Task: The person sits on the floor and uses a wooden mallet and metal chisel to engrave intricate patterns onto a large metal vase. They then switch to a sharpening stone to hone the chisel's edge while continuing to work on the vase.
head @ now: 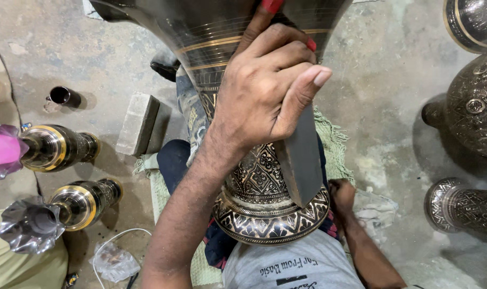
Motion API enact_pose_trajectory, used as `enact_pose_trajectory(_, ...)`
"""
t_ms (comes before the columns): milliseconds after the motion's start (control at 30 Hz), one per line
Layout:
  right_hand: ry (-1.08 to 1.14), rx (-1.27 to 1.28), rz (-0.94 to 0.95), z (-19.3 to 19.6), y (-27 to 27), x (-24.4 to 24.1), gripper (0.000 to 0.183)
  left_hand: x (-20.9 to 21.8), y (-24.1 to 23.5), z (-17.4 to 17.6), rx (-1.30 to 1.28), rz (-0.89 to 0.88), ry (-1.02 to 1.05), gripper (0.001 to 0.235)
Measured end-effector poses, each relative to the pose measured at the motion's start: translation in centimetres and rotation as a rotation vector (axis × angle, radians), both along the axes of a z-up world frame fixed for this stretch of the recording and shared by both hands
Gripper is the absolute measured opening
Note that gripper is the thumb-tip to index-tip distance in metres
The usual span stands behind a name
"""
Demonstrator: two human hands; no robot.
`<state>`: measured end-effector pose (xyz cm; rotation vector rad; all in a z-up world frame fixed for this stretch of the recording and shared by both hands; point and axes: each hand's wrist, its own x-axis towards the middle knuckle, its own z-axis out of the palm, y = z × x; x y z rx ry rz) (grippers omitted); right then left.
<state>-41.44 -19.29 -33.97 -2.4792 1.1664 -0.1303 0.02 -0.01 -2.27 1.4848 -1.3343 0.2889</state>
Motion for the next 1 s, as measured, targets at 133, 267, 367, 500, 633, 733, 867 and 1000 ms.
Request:
enact_pose_trajectory(133, 0.228, 0.220, -0.108, 0.6, -1.3, -0.6, 0.019, 0.2, -0.1, 0.2, -0.018, 0.014, -0.007, 0.029)
enact_pose_trajectory(267, 0.153, -0.076, -0.003, 3.6, -3.8, 2.2, 0.019, 0.2, 0.0, 0.0, 0.004, -0.004, -0.008, 0.030)
enact_pose_trajectory(367, -0.108, 0.211, -0.234, 9.5, -3.8, 6.5, 0.014, 0.2, 0.0, 0.0, -0.016, -0.003, -0.004, 0.031)
enact_pose_trajectory(500, -0.503, 0.267, -0.033, 21.6, 0.5, 10.5, 0.014, 0.2, -0.1, 0.1, -0.028, 0.004, -0.004, 0.030)
enact_pose_trajectory(633, -0.589, 0.387, 0.133, 29.7, 5.3, 14.3, 0.014, 0.2, -0.1, 0.0, -0.023, -0.001, -0.003, 0.031)
enact_pose_trajectory(733, -0.511, 0.260, 0.333, 32.5, 7.0, 16.4, 0.014, 0.3, 0.0, -0.1, -0.020, -0.008, 0.001, 0.032)
enact_pose_trajectory(867, -0.483, 0.243, 0.346, 33.4, 7.9, 17.8, 0.012, 0.3, 0.0, -0.2, -0.023, 0.002, -0.008, 0.032)
enact_pose_trajectory(1000, -0.466, 0.274, 0.329, 32.8, 8.1, 18.2, 0.012, 0.3, 0.1, -0.3, -0.017, -0.004, 0.004, 0.034)
